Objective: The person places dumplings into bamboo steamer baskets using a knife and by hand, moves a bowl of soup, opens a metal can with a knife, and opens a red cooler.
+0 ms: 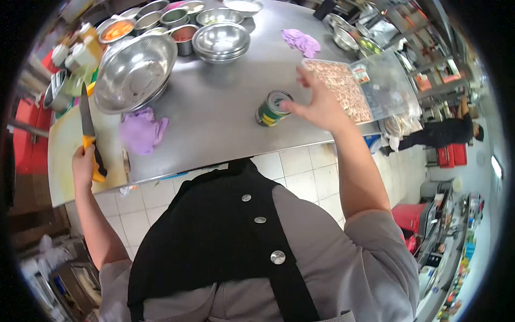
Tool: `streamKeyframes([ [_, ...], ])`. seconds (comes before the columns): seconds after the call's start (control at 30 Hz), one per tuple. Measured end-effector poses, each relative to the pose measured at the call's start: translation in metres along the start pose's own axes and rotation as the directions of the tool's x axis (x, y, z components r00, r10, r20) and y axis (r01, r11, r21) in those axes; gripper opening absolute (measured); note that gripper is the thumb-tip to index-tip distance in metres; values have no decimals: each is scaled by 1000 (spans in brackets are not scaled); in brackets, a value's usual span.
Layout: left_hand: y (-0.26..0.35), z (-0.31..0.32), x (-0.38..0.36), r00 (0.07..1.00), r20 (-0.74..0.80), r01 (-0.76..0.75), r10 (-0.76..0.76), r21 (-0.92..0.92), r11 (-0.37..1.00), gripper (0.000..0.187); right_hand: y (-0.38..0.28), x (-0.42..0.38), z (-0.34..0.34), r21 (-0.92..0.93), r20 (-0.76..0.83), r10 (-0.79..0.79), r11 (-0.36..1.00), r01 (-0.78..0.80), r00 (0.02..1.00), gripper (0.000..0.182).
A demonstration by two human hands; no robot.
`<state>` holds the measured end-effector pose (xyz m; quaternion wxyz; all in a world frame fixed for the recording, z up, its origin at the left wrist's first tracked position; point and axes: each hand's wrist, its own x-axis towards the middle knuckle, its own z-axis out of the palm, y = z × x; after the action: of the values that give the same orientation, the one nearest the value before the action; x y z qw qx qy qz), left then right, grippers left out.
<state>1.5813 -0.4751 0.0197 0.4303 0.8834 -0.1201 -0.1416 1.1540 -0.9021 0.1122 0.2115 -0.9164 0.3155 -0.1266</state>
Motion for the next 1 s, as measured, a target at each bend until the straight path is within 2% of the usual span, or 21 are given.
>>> streamKeyframes([
  [0.1,-34,0,45,999,9,-44,43,313,949,42,37,-34,24,22,139,202,978,-207,969,113],
  [0.13,-36,1,53,997,7,-68,72,421,904,46,48,-40,37,31,131,213,975,-219,968,115],
  [0.2,-9,6,29,949,-174,-100,261,621,777,53,59,-47,61,54,120,238,968,-245,964,118],
  [0.23,12,10,15,896,-247,-93,370,709,699,56,58,-46,68,103,100,224,967,-234,969,116],
  [0.27,34,14,6,909,-259,-99,326,626,774,56,55,-43,76,152,80,210,963,-221,974,115],
  [0.3,49,31,-4,909,-212,-251,360,413,875,53,51,-40,83,202,60,195,958,-203,979,113],
  [0.33,68,52,-20,900,-172,-374,401,167,912,50,49,-36,92,338,69,197,918,-208,978,109],
  [0.37,108,79,-51,890,0,-456,457,46,889,42,48,-32,103,468,80,192,859,-206,978,105],
  [0.4,133,107,-78,834,141,-532,533,-46,845,42,49,-27,112,590,85,182,783,-197,980,101],
  [0.43,151,135,-97,696,307,-638,649,-149,755,49,50,-22,120,581,62,166,796,-171,984,97],
  [0.47,169,157,-109,544,408,-784,733,-65,618,55,52,-18,128,571,41,151,807,-147,988,94],
  [0.53,209,201,-128,302,437,-918,847,-108,383,59,58,-11,150,556,-14,98,828,-74,995,89],
  [0.6,232,236,-134,217,500,-942,838,-119,314,60,63,-10,171,538,-77,22,842,23,997,87],
  [0.7,253,264,-131,163,694,-951,701,-79,299,61,50,-14,159,457,-81,-2,889,39,997,83],
  [0.8,271,271,-138,188,806,-949,561,2,314,62,52,-21,163,376,-233,-50,916,137,971,81],
  [0.9,280,276,-139,151,825,-963,545,-1,268,63,59,-22,172,364,-329,-93,906,217,940,79],
  [1.0,300,274,-151,201,876,-964,438,97,249,66,60,-22,170,387,-353,-97,891,239,931,76],
])
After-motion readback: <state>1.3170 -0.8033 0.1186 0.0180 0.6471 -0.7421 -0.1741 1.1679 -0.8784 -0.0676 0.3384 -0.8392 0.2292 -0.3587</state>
